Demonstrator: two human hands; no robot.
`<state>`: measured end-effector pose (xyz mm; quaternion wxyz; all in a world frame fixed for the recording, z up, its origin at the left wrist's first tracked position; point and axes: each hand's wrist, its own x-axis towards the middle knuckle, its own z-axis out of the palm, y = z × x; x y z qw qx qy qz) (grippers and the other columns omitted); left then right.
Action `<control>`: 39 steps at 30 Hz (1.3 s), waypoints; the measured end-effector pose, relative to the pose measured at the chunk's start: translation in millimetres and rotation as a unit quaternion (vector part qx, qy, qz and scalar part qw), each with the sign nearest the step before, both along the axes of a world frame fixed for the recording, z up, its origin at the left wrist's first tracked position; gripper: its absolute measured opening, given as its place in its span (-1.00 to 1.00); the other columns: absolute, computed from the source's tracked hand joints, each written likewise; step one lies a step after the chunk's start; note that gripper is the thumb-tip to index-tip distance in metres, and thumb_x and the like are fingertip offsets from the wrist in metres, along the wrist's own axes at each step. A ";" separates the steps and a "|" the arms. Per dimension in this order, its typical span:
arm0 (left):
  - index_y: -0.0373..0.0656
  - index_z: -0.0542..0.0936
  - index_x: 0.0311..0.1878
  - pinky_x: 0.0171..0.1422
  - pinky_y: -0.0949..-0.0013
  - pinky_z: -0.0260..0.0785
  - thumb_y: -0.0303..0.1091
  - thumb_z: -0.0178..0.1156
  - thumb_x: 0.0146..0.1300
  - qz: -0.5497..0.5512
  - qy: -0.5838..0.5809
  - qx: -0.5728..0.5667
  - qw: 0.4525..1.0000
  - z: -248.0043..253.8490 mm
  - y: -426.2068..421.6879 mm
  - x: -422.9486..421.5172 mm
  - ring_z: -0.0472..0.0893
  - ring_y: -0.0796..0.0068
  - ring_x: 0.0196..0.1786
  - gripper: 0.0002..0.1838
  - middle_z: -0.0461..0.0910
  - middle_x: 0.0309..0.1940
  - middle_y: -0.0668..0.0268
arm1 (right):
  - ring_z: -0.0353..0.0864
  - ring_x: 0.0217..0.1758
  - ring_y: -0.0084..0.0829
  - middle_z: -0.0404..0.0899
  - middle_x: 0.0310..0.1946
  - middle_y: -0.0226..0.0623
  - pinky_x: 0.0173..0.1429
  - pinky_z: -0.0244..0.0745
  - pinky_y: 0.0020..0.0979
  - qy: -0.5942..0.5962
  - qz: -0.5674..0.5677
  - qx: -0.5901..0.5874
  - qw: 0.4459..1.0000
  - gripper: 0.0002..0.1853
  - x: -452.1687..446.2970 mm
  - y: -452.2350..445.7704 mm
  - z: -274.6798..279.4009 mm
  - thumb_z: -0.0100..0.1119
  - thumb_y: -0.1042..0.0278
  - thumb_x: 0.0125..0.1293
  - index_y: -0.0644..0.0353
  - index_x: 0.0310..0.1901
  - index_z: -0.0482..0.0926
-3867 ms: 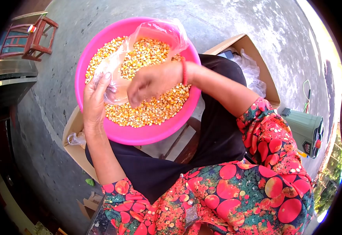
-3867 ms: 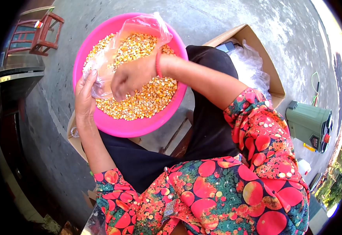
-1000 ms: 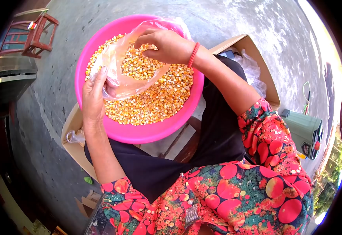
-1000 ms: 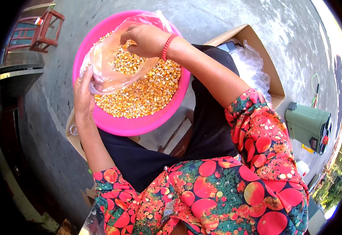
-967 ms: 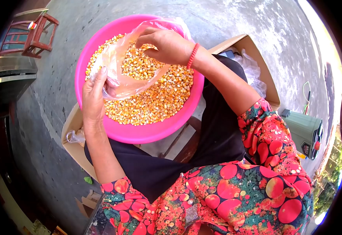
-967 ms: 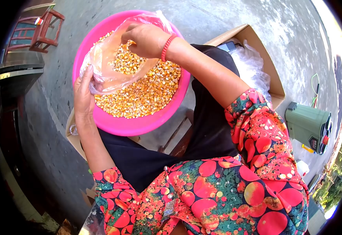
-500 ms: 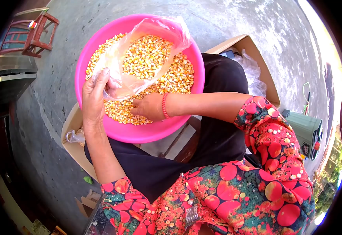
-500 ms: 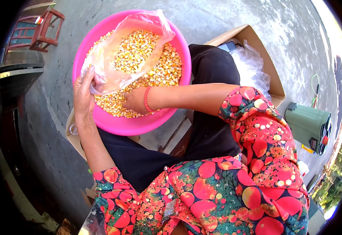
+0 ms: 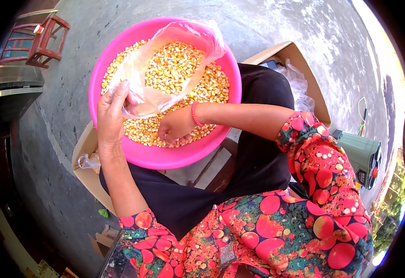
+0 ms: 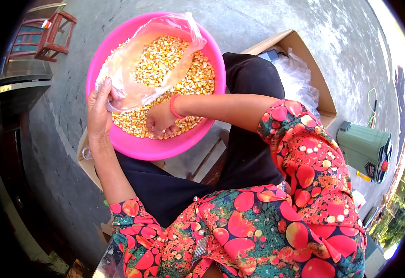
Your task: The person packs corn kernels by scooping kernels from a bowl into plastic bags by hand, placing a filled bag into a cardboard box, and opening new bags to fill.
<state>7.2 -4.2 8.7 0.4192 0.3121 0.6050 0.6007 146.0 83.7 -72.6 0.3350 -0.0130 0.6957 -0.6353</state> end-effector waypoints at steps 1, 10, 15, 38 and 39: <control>-0.11 0.51 -0.56 -0.41 0.60 0.21 -0.27 0.06 0.35 0.001 0.001 -0.002 1.000 0.4 -0.2 -0.1 0.39 0.75 -0.53 -0.67 0.46 -0.63 0.48 | 0.52 -0.52 -0.57 0.50 -0.52 -0.40 -0.52 0.43 -0.52 0.011 -0.002 -0.062 0.998 -0.87 0.7 4.8 13.6 0.04 0.40 0.21 0.25 -0.30 0.53; -0.12 0.51 -0.56 -0.42 0.60 0.19 -0.27 0.06 0.35 0.011 -0.012 0.002 1.000 0.4 0.8 1.1 0.38 0.75 -0.53 -0.68 0.45 -0.62 0.48 | 0.47 -0.50 -0.67 0.45 -0.51 -0.48 -0.47 0.43 -0.63 0.175 -0.214 -0.033 0.961 -0.84 9.7 66.8 90.9 0.03 0.35 0.32 0.20 -0.18 0.54; -0.12 0.51 -0.55 -0.43 0.60 0.20 -0.28 0.06 0.35 0.007 -0.001 -0.006 1.000 -2.3 0.6 -0.7 0.38 0.73 -0.55 -0.69 0.45 -0.63 0.47 | 0.58 -0.26 -0.34 0.58 -0.30 -0.27 -0.14 0.48 -0.34 0.397 -0.228 0.298 0.838 -0.87 11.1 88.3 74.1 0.14 0.47 0.14 0.21 -0.26 0.57; -0.23 0.47 -0.07 0.06 0.33 0.38 -0.25 -0.02 0.37 0.040 -0.139 0.187 0.972 40.6 -1.2 -20.4 0.49 0.41 -0.12 -0.76 0.52 -0.21 0.25 | 0.40 -0.44 -0.73 0.53 -0.45 -0.46 -0.30 0.36 -0.68 0.290 -0.494 0.066 0.817 -0.82 12.3 130.8 151.1 0.11 0.38 0.24 0.21 -0.15 0.54; -0.27 0.44 0.05 0.08 0.33 0.38 -0.24 -0.03 0.38 0.012 -0.116 0.199 0.973 44.2 -0.3 -26.2 0.50 0.39 -0.04 -0.68 0.52 -0.11 0.20 | 0.40 -0.42 -0.73 0.55 -0.43 -0.46 -0.26 0.36 -0.67 0.320 -0.466 0.080 0.821 -0.79 8.2 123.4 163.4 0.12 0.36 0.24 0.21 -0.12 0.53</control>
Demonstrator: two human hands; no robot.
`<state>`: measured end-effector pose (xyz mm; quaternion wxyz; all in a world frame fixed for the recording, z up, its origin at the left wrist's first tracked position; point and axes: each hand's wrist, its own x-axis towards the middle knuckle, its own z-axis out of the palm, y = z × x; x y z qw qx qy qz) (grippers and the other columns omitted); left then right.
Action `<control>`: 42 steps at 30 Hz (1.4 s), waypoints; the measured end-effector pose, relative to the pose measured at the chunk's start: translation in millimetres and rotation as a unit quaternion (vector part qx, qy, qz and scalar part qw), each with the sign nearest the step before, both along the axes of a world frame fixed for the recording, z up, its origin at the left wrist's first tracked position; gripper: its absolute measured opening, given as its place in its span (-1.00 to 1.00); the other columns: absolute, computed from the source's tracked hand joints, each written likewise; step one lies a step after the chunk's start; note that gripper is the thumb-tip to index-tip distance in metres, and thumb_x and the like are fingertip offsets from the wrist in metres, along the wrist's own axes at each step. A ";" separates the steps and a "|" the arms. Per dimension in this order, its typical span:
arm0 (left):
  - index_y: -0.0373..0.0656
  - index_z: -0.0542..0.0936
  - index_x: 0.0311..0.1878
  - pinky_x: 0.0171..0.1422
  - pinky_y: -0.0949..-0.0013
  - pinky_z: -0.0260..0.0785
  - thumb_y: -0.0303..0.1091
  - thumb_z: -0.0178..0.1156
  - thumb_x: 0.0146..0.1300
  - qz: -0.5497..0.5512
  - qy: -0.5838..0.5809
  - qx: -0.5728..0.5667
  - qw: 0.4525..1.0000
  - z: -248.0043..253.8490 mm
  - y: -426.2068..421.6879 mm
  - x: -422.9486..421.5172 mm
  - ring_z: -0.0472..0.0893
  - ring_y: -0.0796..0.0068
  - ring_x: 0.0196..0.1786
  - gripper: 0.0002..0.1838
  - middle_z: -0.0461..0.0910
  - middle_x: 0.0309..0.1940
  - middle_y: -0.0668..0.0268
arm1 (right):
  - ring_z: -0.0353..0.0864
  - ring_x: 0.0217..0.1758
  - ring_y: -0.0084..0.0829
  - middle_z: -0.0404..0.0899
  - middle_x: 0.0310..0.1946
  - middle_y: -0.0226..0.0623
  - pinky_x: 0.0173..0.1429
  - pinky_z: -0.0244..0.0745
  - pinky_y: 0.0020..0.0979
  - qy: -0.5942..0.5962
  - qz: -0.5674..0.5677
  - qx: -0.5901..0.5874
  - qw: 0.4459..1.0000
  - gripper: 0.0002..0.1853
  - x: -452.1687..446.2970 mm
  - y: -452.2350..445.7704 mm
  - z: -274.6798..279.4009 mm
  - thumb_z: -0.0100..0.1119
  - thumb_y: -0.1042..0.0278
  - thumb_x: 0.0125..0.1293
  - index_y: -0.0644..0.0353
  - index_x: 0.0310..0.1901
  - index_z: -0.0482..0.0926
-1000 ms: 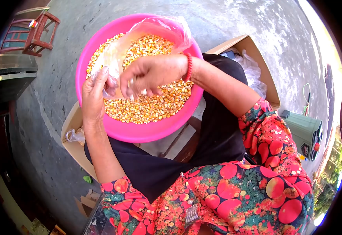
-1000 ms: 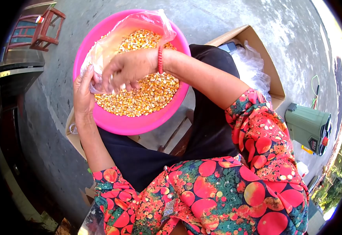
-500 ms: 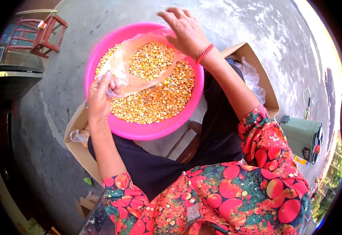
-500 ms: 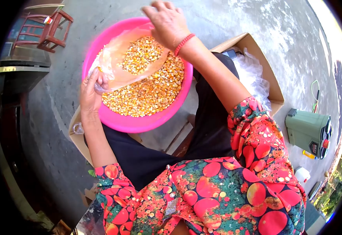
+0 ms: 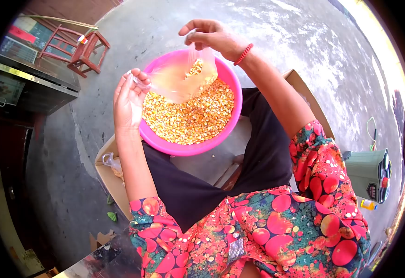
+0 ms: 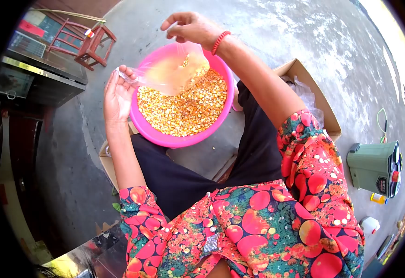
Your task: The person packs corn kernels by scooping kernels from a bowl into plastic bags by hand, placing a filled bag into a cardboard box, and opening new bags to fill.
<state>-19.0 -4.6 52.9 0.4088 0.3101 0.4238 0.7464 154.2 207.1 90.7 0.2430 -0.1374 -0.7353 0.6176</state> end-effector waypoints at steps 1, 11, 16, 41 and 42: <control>-0.27 0.44 0.05 0.08 0.33 0.38 -0.24 -0.03 0.38 0.000 0.005 0.003 1.000 10.9 -0.3 5.4 0.50 0.39 -0.04 -0.68 0.52 -0.11 0.20 | 0.41 -0.40 -0.73 0.56 -0.40 -0.45 -0.22 0.37 -0.67 0.012 0.021 0.033 0.999 -0.76 -2.0 -7.6 11.7 0.13 0.34 0.23 0.20 -0.09 0.51; -0.26 0.34 0.25 0.20 0.38 0.30 -0.18 -0.02 0.38 0.019 0.255 -0.131 0.958 -2.4 25.9 40.0 0.42 0.51 0.17 -0.53 0.40 0.18 0.17 | 0.50 -0.04 -0.48 0.54 -0.16 -0.22 0.03 0.44 -0.47 0.007 0.077 0.174 0.982 -0.43 -34.7 -53.5 -44.0 0.25 0.41 0.15 0.30 0.19 0.29; -0.30 0.32 0.26 0.29 0.42 0.19 -0.16 -0.03 0.39 -0.007 0.298 -0.137 0.945 -2.8 4.1 57.6 0.39 0.43 0.21 -0.50 0.41 0.17 0.22 | 0.56 -0.14 -0.45 0.57 -0.24 -0.24 -0.06 0.49 -0.39 -0.059 -0.040 0.217 0.974 -0.47 -35.3 -80.5 -60.2 0.17 0.54 0.12 0.25 0.18 0.31; -0.24 0.37 0.11 0.11 0.40 0.29 -0.36 -0.07 0.32 0.185 0.178 0.071 0.964 -155.2 36.4 38.9 0.41 0.54 0.06 -0.68 0.43 -0.06 0.33 | 0.52 -0.20 -0.60 0.55 -0.33 -0.38 -0.08 0.43 -0.51 -0.033 0.293 0.206 0.933 -0.82 -53.0 -164.1 5.0 -0.01 0.56 0.25 0.31 -0.13 0.51; -0.26 0.37 0.10 0.09 0.41 0.31 -0.39 -0.12 0.36 0.182 0.118 0.111 0.970 -162.0 36.9 32.9 0.41 0.57 0.05 -0.71 0.43 -0.07 0.33 | 0.51 -0.20 -0.61 0.54 -0.33 -0.39 -0.07 0.42 -0.52 -0.035 0.301 0.180 0.936 -0.84 -53.6 -172.9 8.5 -0.03 0.56 0.28 0.32 -0.14 0.51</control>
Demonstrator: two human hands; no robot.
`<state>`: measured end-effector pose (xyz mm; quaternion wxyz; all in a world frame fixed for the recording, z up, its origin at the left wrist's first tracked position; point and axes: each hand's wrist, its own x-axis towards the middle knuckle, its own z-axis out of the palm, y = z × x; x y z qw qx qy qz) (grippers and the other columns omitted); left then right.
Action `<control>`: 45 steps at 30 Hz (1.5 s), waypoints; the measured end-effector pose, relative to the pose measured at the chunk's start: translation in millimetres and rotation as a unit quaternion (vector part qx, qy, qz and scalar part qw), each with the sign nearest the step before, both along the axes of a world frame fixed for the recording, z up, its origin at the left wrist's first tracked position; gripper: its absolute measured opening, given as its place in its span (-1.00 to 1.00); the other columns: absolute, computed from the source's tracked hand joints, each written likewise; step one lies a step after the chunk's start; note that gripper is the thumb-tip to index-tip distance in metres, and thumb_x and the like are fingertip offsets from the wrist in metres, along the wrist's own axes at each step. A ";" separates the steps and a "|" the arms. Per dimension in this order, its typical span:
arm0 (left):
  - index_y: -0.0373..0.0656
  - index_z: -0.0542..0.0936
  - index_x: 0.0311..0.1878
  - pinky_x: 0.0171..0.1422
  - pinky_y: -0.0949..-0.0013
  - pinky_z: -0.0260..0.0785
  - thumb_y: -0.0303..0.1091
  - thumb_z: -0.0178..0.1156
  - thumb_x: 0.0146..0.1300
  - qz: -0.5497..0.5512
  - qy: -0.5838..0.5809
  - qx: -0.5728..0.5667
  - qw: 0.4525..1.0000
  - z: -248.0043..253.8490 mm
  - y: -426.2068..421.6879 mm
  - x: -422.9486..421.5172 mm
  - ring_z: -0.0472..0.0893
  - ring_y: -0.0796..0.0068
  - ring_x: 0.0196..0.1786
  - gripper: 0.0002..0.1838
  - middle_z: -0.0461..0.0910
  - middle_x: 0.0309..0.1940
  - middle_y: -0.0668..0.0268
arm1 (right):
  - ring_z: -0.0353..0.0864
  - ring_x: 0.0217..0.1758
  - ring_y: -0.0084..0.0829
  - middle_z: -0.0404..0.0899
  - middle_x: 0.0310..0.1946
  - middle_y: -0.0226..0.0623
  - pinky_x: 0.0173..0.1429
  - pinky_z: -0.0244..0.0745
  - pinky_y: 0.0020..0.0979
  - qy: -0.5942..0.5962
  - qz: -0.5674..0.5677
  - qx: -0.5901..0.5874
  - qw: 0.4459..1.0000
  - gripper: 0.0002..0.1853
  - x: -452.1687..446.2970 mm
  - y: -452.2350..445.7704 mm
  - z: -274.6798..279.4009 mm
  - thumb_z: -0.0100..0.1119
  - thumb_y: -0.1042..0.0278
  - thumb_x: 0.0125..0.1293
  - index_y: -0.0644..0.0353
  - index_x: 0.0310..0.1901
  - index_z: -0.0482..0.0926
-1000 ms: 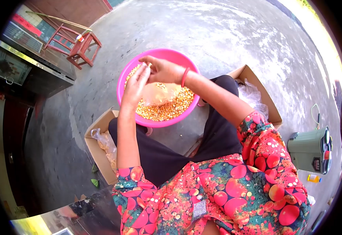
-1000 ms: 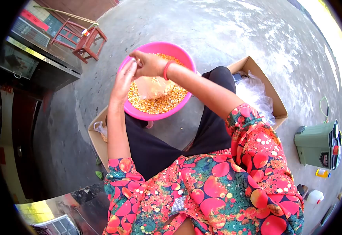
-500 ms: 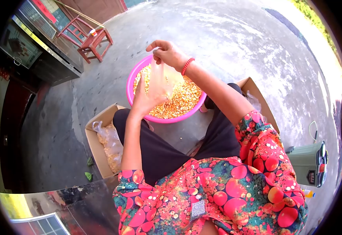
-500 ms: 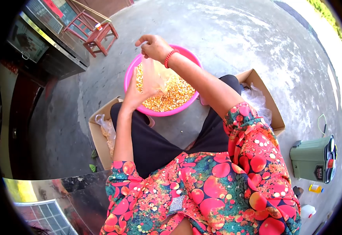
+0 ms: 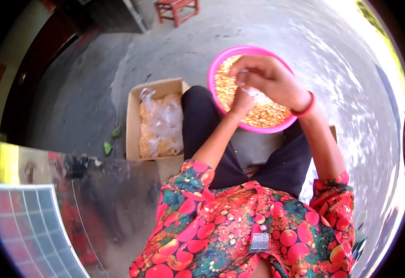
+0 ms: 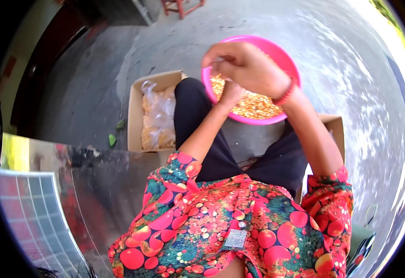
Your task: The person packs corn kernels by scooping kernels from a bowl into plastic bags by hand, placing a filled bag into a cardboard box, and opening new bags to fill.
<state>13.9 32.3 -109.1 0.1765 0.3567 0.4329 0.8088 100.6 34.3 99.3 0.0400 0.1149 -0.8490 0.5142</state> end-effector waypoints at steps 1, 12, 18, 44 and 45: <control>-0.27 0.38 0.10 0.08 0.43 0.32 -0.38 -0.11 0.36 -0.005 -0.007 0.025 1.000 6.5 -0.8 13.7 0.42 0.57 0.04 -0.70 0.44 -0.05 0.32 | 0.51 -0.19 -0.61 0.53 -0.32 -0.41 -0.06 0.41 -0.53 -0.006 -0.002 -0.021 1.000 -0.85 4.6 -8.9 3.5 -0.04 0.56 0.31 0.33 -0.15 0.51; -0.21 0.51 -0.18 0.03 0.30 0.44 -0.26 -0.04 0.33 0.073 -0.199 0.090 0.973 32.6 -74.7 -16.0 0.57 0.33 -0.14 -0.77 0.58 -0.29 0.24 | 0.48 -0.03 -0.59 0.54 -0.15 -0.38 0.16 0.30 -0.53 0.054 -0.060 -0.028 0.996 -0.80 48.5 12.9 2.7 -0.08 0.57 0.33 0.37 -0.06 0.48; -0.18 0.47 -0.31 0.06 0.23 0.45 -0.19 -0.01 0.36 0.208 -0.226 0.087 0.948 40.4 -180.9 -50.3 0.56 0.29 -0.16 -0.74 0.51 -0.44 0.25 | 0.47 -0.17 -0.64 0.54 -0.29 -0.43 -0.03 0.34 -0.59 -0.014 -0.120 0.000 0.993 -0.82 74.6 61.9 -16.1 -0.10 0.53 0.34 0.30 -0.10 0.49; -0.14 0.60 -0.08 -0.03 0.14 0.40 -0.44 0.08 0.09 0.188 0.190 -0.803 0.533 -188.8 -331.2 -12.9 0.57 -0.02 -0.16 -0.71 0.61 -0.27 0.02 | 0.44 -0.32 -0.72 0.53 -0.33 -0.48 -0.18 0.37 -0.63 -0.260 -0.275 -0.115 0.918 -0.82 139.7 134.2 -137.4 -0.04 0.39 0.37 0.23 -0.10 0.50; -0.14 0.60 -0.08 -0.03 0.14 0.40 -0.44 0.08 0.09 0.186 0.193 -0.802 0.534 -193.3 -330.8 -14.9 0.57 -0.02 -0.16 -0.71 0.61 -0.27 0.02 | 0.44 -0.32 -0.72 0.53 -0.33 -0.48 -0.18 0.37 -0.63 -0.260 -0.278 -0.116 0.918 -0.82 141.3 133.6 -138.7 -0.04 0.39 0.37 0.23 -0.10 0.50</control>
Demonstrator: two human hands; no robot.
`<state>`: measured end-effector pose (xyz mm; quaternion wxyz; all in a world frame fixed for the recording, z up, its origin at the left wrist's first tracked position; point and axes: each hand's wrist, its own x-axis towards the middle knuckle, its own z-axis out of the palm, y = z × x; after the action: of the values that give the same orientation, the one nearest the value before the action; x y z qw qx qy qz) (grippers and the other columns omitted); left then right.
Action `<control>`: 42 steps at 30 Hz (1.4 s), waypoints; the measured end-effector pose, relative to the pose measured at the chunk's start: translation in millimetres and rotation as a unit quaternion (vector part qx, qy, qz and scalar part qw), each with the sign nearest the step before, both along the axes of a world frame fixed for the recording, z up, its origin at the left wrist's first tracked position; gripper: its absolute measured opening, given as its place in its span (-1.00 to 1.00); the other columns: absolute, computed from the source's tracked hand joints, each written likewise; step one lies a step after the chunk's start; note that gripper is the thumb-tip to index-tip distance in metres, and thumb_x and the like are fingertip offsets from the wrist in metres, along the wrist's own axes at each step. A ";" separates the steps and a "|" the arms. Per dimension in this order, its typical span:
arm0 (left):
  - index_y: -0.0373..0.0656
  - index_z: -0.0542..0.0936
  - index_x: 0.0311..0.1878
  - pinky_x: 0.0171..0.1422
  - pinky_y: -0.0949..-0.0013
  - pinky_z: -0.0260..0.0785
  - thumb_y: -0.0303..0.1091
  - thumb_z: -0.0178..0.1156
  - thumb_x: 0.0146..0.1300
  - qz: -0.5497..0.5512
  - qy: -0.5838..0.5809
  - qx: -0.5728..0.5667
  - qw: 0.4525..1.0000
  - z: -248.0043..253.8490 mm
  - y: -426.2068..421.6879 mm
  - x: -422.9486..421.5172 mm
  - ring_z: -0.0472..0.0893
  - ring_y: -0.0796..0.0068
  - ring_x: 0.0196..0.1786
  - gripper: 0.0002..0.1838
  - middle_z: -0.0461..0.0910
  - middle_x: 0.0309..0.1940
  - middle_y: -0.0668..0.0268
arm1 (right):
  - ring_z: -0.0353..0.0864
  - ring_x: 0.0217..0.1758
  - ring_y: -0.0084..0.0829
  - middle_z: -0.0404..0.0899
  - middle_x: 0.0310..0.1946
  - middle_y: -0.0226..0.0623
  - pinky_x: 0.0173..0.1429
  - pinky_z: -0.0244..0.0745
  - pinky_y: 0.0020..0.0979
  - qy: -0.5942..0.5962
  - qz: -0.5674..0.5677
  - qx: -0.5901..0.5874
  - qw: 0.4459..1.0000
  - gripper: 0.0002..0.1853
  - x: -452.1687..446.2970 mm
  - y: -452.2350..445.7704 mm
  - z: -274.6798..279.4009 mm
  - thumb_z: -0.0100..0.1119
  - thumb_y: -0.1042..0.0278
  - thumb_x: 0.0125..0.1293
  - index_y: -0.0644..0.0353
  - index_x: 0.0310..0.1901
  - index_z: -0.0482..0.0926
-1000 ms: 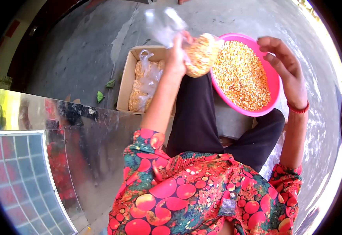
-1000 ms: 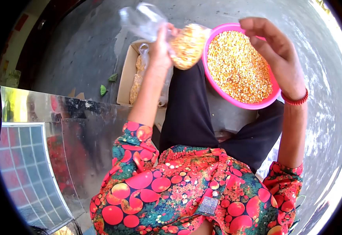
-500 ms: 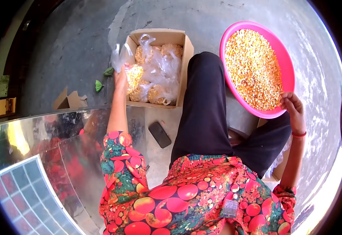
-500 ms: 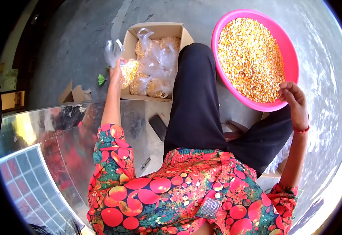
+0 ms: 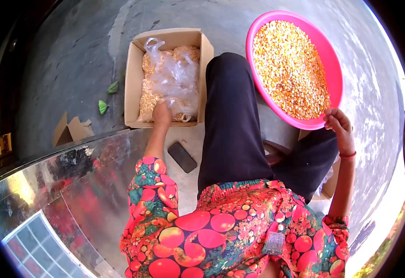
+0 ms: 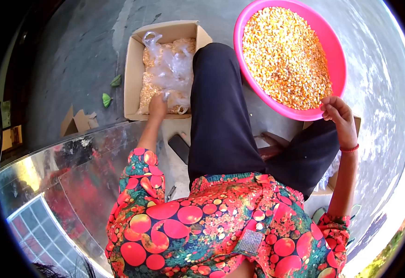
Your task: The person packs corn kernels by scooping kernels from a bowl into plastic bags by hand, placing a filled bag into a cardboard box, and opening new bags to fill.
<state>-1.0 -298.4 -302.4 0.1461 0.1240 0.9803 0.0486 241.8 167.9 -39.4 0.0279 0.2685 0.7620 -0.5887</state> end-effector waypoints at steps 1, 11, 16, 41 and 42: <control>-0.16 0.60 -0.10 -0.03 0.16 0.39 -0.40 0.08 0.11 0.019 -0.029 0.114 0.993 -7.5 1.0 -4.1 0.57 0.02 -0.16 -0.72 0.60 -0.25 0.02 | 0.44 -0.33 -0.72 0.53 -0.34 -0.48 -0.19 0.37 -0.63 -0.001 -0.007 -0.003 1.000 -0.82 2.0 -0.5 -2.0 -0.04 0.39 0.37 0.23 -0.10 0.51; -0.23 0.55 -0.07 -0.11 0.29 0.35 -0.08 -0.07 0.31 0.029 -0.468 0.172 0.866 -96.7 27.0 -13.0 0.54 0.31 -0.21 -0.59 0.60 -0.20 0.15 | 0.46 -0.35 -0.70 0.52 -0.39 -0.49 -0.23 0.39 -0.62 0.004 -0.014 -0.016 1.000 -0.84 26.7 -12.4 -11.5 0.01 0.42 0.34 0.26 -0.13 0.51; -0.18 0.56 -0.02 -0.07 0.18 0.37 -0.13 0.06 0.21 0.123 -0.549 0.248 0.789 -73.1 43.3 -1.8 0.54 0.18 -0.08 -0.61 0.58 -0.15 0.11 | 0.47 -0.34 -0.71 0.54 -0.34 -0.47 -0.18 0.43 -0.62 0.035 -0.042 -0.066 0.996 -0.83 50.7 8.5 -23.7 -0.01 0.41 0.35 0.24 -0.12 0.52; -0.23 0.24 0.30 0.33 0.21 0.16 -0.11 -0.04 0.35 0.041 -0.192 0.409 0.891 90.9 113.4 -87.6 0.35 0.22 0.24 -0.45 0.35 0.19 0.03 | 0.50 -0.21 -0.18 0.46 -0.32 -0.24 -0.13 0.43 -0.25 0.286 -0.052 0.272 0.917 -0.82 95.5 -21.2 -95.7 0.07 0.60 0.01 0.20 -0.29 0.49; -0.23 0.25 0.30 0.33 0.22 0.16 -0.11 -0.04 0.35 0.028 -0.188 0.432 0.881 105.9 125.9 -90.6 0.36 0.24 0.24 -0.45 0.36 0.19 0.04 | 0.48 -0.18 -0.20 0.45 -0.29 -0.25 -0.10 0.42 -0.27 0.311 -0.087 0.314 0.893 -0.81 96.4 -18.4 -95.9 0.07 0.61 0.01 0.19 -0.29 0.49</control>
<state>-91.6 -172.5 -196.5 0.2584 0.1357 0.8190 0.4941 338.3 149.4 -135.4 -0.3472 0.1318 0.8505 -0.3725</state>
